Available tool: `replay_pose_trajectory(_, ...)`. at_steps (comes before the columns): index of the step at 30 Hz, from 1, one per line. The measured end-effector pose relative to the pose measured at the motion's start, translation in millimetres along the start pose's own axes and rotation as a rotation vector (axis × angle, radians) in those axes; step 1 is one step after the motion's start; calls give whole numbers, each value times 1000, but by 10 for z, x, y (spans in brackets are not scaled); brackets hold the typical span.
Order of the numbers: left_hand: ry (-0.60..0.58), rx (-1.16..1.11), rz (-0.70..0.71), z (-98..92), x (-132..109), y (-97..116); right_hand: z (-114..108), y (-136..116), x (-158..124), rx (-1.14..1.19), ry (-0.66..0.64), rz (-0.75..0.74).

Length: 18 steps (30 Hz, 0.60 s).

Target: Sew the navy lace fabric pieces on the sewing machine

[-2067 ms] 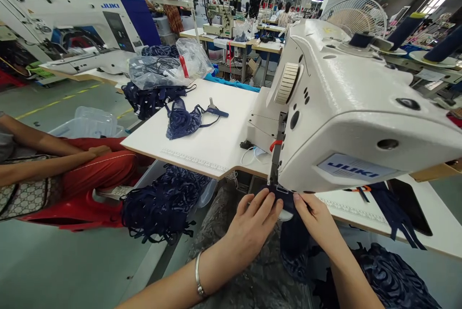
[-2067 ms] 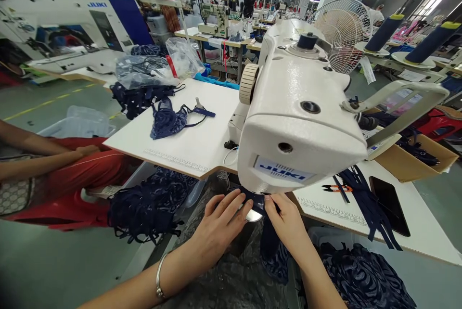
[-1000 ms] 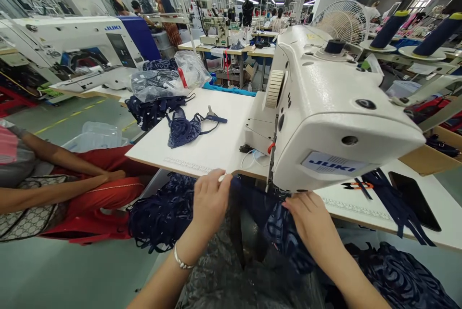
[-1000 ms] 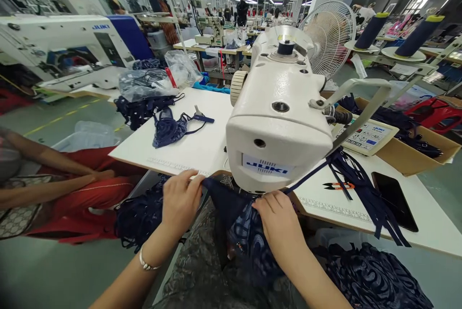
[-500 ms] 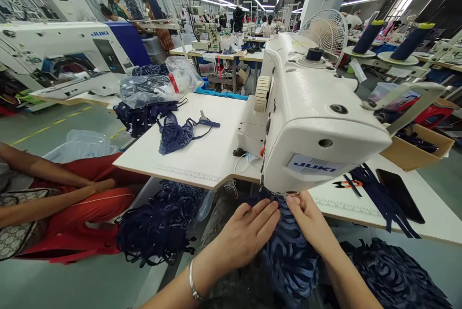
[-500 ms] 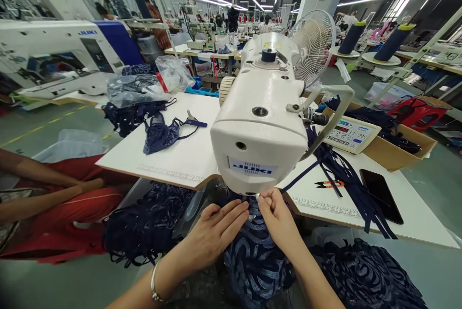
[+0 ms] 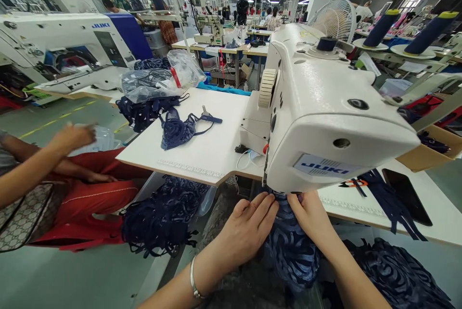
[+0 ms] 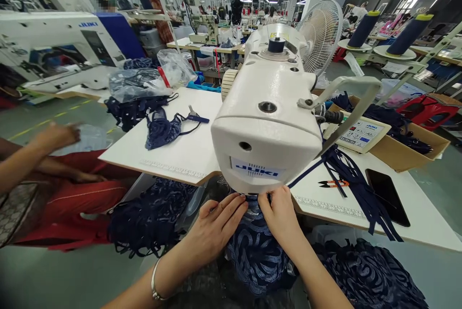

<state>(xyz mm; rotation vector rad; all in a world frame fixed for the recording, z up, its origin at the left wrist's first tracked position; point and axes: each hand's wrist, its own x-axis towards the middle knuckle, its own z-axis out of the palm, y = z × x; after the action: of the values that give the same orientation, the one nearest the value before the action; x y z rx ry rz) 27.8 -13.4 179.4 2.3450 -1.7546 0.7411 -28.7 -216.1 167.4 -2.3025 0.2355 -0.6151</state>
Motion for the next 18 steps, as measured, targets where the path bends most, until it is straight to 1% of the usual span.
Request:
replay_pose_trajectory(7, 10, 9, 12, -5, 1, -1, -34, -15, 19, -22, -66, -17)
replay_pose_trajectory(12, 23, 19, 12, -1, 4, 11, -47, -49, 9, -46, -40, -44)
replay_pose_trajectory(18, -22, 22, 20, -30, 8, -7, -24, 4, 13, -72, -19, -23)
